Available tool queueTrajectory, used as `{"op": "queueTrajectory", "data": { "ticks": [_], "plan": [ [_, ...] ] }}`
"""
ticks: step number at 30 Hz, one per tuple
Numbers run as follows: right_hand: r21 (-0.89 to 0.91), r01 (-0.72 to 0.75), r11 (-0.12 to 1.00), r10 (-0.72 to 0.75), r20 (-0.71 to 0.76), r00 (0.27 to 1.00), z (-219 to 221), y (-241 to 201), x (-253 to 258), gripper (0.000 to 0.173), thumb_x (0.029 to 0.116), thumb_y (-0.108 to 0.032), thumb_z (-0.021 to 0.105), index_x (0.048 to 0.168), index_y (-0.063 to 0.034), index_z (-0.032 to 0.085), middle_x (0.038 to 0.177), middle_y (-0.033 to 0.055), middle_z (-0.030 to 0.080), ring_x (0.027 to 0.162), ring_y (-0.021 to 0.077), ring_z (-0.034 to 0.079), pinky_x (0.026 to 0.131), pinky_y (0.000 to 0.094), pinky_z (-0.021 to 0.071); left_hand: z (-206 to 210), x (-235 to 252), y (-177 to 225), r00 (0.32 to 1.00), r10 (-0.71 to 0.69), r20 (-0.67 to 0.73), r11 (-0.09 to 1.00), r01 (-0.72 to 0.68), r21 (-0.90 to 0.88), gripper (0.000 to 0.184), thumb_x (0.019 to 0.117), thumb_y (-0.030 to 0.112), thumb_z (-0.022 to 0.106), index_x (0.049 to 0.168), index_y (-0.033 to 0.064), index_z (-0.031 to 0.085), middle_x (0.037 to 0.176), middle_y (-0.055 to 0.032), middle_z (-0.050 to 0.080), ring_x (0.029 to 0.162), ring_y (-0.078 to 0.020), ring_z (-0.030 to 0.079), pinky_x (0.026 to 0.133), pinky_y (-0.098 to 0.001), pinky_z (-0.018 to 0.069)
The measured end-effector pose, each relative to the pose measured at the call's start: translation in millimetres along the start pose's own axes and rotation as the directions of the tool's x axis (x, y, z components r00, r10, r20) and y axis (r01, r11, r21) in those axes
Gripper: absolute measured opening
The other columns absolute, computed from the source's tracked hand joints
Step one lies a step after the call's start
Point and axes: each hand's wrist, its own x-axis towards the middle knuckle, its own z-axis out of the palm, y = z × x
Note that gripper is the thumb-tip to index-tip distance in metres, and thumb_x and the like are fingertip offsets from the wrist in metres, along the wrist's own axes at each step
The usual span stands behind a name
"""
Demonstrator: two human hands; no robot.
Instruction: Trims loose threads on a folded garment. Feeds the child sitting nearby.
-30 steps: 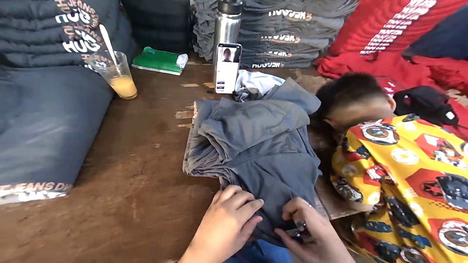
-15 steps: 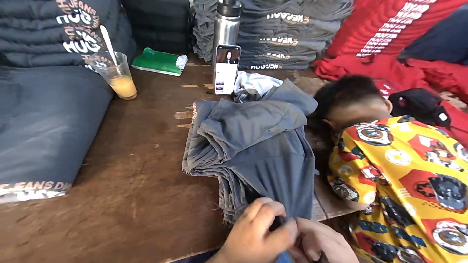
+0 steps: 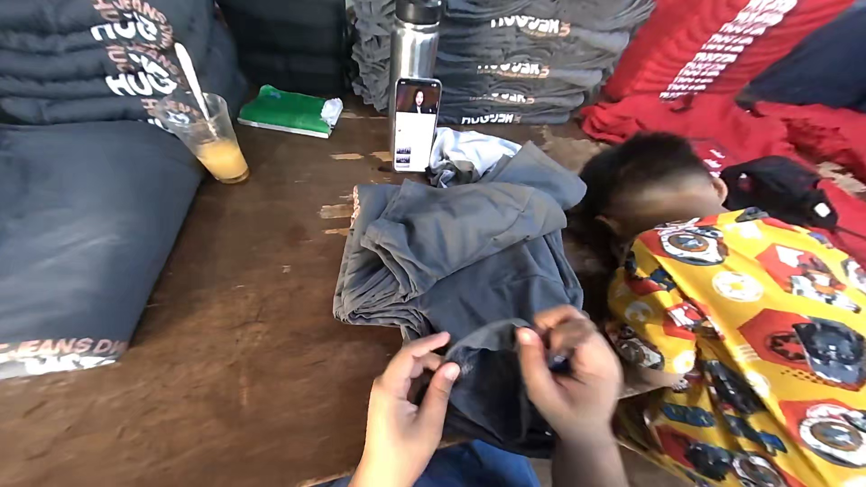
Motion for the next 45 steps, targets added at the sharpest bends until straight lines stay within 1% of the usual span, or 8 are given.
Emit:
{"op": "queueTrajectory", "data": {
  "ticks": [3,6,10,14,21,26,30,45],
  "plan": [
    [-0.106,0.0,0.994,0.011,0.104,0.995,24,10,-15,0.012,0.0893,-0.009,0.064,0.083,-0.0025,0.057,0.081,0.0091,0.058,0.074,0.0077,0.056,0.069,0.0143,0.0476,-6,1,5,0.98,-0.198,0.032,0.925,0.198,-0.325,0.04,0.0983,-0.002,0.057,0.137,-0.0011,0.048,0.096,0.0046,0.073,0.086,-0.003,0.069,0.082,-0.0228,0.058],
    [0.114,-0.015,0.993,-0.001,0.139,0.99,19,4,-21,0.015,0.0911,-0.011,0.066,0.088,-0.006,0.052,0.083,0.0038,0.055,0.074,0.0019,0.054,0.067,0.0107,0.0455,-9,-4,5,0.971,-0.227,0.072,0.863,0.235,-0.447,0.039,0.1,0.0,0.056,0.138,0.0035,0.05,0.105,0.0002,0.075,0.095,-0.0082,0.071,0.089,-0.0291,0.0587],
    [0.35,-0.07,0.934,0.008,0.176,0.984,13,-18,-22,0.03,0.0877,-0.017,0.077,0.102,-0.0142,0.051,0.116,0.0018,0.063,0.102,0.0061,0.065,0.083,0.0188,0.0568,-11,-8,5,0.975,-0.184,0.122,0.846,0.22,-0.485,0.032,0.1018,0.006,0.057,0.134,0.0062,0.059,0.116,-0.0032,0.073,0.104,-0.0112,0.07,0.093,-0.0311,0.0576],
    [0.378,-0.068,0.923,0.028,0.111,0.993,22,-31,-22,0.04,0.083,-0.017,0.085,0.103,-0.016,0.051,0.124,0.0011,0.063,0.109,0.0089,0.066,0.088,0.0217,0.058,-9,-12,7,0.984,-0.14,0.107,0.889,0.172,-0.424,0.029,0.1048,0.012,0.053,0.131,0.0055,0.065,0.118,-0.0036,0.072,0.106,-0.0102,0.069,0.093,-0.0296,0.0568],
    [0.284,-0.002,0.959,0.019,-0.058,0.998,28,-37,-23,0.029,0.0879,-0.002,0.076,0.097,-0.0124,0.05,0.101,-0.0001,0.072,0.095,0.0092,0.072,0.083,0.0226,0.0609,-6,-16,7,0.993,0.054,0.108,0.997,-0.047,-0.069,0.025,0.1044,0.011,0.053,0.121,0.0009,0.069,0.117,-0.0036,0.074,0.108,-0.0043,0.068,0.095,-0.0223,0.0554],
    [0.31,-0.029,0.95,0.043,-0.039,0.998,21,-42,-27,0.026,0.0892,-0.002,0.072,0.097,-0.0129,0.05,0.098,-0.0009,0.07,0.089,0.0061,0.07,0.076,0.0179,0.059,-3,-18,7,0.994,0.082,0.074,0.993,-0.075,-0.093,0.024,0.1019,0.011,0.058,0.122,0.0072,0.069,0.122,-0.0001,0.07,0.113,-0.0046,0.065,0.096,-0.0215,0.0554],
    [0.394,-0.085,0.915,0.096,-0.008,0.995,19,-40,-31,0.028,0.0879,-0.007,0.077,0.099,-0.0149,0.053,0.109,-0.0021,0.069,0.098,0.0063,0.07,0.082,0.0196,0.0602,-2,-19,8,0.996,0.027,0.083,0.973,-0.007,-0.232,0.025,0.1026,0.009,0.056,0.124,0.0084,0.07,0.123,0.0029,0.071,0.111,-0.0032,0.066,0.097,-0.0218,0.0546],
    [0.382,-0.068,0.922,0.049,0.059,0.997,13,-51,-40,0.025,0.0883,0.0,0.072,0.093,-0.0104,0.05,0.097,0.0019,0.066,0.092,0.007,0.067,0.08,0.0192,0.0575,9,-17,-7,0.953,0.302,0.016,0.943,-0.301,0.146,0.009,0.0926,0.003,0.07,0.1,0.0066,0.075,0.098,-0.0029,0.069,0.095,-0.0031,0.065,0.086,-0.0143,0.0541]
  ]
}}
